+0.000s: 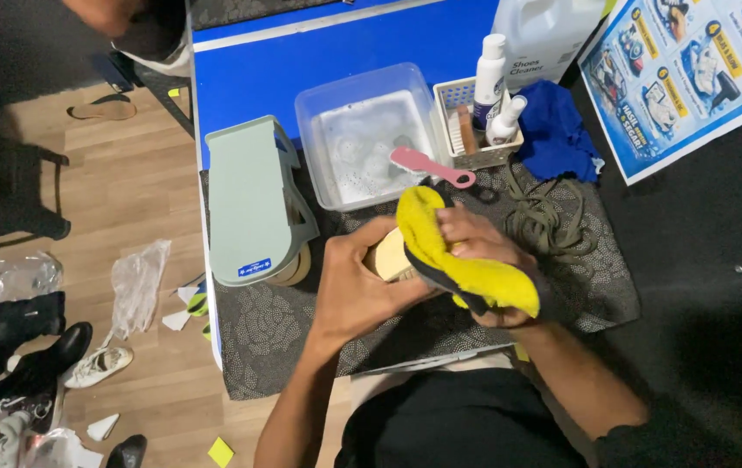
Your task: Scrubbing the white rubber soles of a sneaker with a small brush and soapy water, then wiping it clean with a cloth.
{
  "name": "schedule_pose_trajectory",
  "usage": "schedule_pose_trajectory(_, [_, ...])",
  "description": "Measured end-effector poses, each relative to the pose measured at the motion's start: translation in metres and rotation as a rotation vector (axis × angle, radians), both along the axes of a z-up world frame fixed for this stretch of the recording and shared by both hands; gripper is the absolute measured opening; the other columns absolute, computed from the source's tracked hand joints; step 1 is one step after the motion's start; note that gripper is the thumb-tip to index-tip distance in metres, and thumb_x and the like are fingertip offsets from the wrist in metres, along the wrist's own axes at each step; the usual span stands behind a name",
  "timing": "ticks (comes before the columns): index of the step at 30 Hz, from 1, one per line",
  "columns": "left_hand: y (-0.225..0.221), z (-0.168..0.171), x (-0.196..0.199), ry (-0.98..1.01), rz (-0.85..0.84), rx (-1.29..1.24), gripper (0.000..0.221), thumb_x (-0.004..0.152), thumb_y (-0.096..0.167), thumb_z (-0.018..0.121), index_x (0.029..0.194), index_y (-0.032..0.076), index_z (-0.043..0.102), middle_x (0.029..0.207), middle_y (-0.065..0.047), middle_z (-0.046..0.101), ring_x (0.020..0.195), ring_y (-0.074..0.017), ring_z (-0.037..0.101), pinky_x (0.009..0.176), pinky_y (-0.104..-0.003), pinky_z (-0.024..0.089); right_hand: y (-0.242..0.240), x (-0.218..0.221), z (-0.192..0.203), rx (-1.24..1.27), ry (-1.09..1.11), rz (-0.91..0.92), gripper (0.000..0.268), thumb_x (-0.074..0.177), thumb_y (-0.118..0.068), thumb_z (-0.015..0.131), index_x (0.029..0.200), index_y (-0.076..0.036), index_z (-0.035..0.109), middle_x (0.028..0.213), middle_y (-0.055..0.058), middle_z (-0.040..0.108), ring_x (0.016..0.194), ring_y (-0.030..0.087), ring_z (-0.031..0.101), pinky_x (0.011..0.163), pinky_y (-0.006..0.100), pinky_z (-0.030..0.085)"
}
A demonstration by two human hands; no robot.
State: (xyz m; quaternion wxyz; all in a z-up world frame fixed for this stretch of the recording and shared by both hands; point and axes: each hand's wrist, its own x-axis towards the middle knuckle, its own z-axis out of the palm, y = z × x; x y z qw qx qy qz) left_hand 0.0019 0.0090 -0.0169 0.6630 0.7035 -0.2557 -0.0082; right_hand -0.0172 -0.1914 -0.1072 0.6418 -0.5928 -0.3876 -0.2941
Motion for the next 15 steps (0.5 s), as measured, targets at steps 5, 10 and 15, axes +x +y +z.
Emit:
schedule_pose_trajectory(5, [0.009,-0.009,0.001,0.078,-0.015,-0.010,0.050,0.061,0.016,0.094,0.106,0.005,0.074,0.087,-0.013,0.077,0.083,-0.0255,0.072,0.073,-0.041,0.056,0.036,0.002,-0.079,0.340,-0.170,-0.305,0.046,0.093,-0.037,0.066,0.116,0.000,0.052,0.120,0.026,0.058,0.128,0.048,0.055,0.118,0.059,0.038])
schedule_pose_trajectory(10, [0.028,-0.001,0.007,0.107,0.074,0.048,0.053,0.065,0.014,0.093,0.111,-0.004,0.072,0.093,-0.022,0.076,0.087,-0.0310,0.069,0.077,-0.048,0.058,0.047,-0.016,-0.083,0.241,0.002,-0.472,0.038,0.094,-0.033,0.068,0.115,-0.002,0.060,0.105,0.019,0.065,0.109,0.037,0.067,0.100,0.050,0.049])
schedule_pose_trajectory(15, [0.034,-0.061,0.034,0.140,0.107,-0.483,0.065,0.074,0.048,0.083,0.117,0.002,0.067,0.091,-0.017,0.073,0.084,-0.0200,0.068,0.082,-0.039,0.059,0.019,-0.013,-0.038,0.152,0.006,-0.277,0.029,0.091,-0.022,0.068,0.101,0.005,0.067,0.095,0.019,0.071,0.086,0.035,0.072,0.087,0.045,0.059])
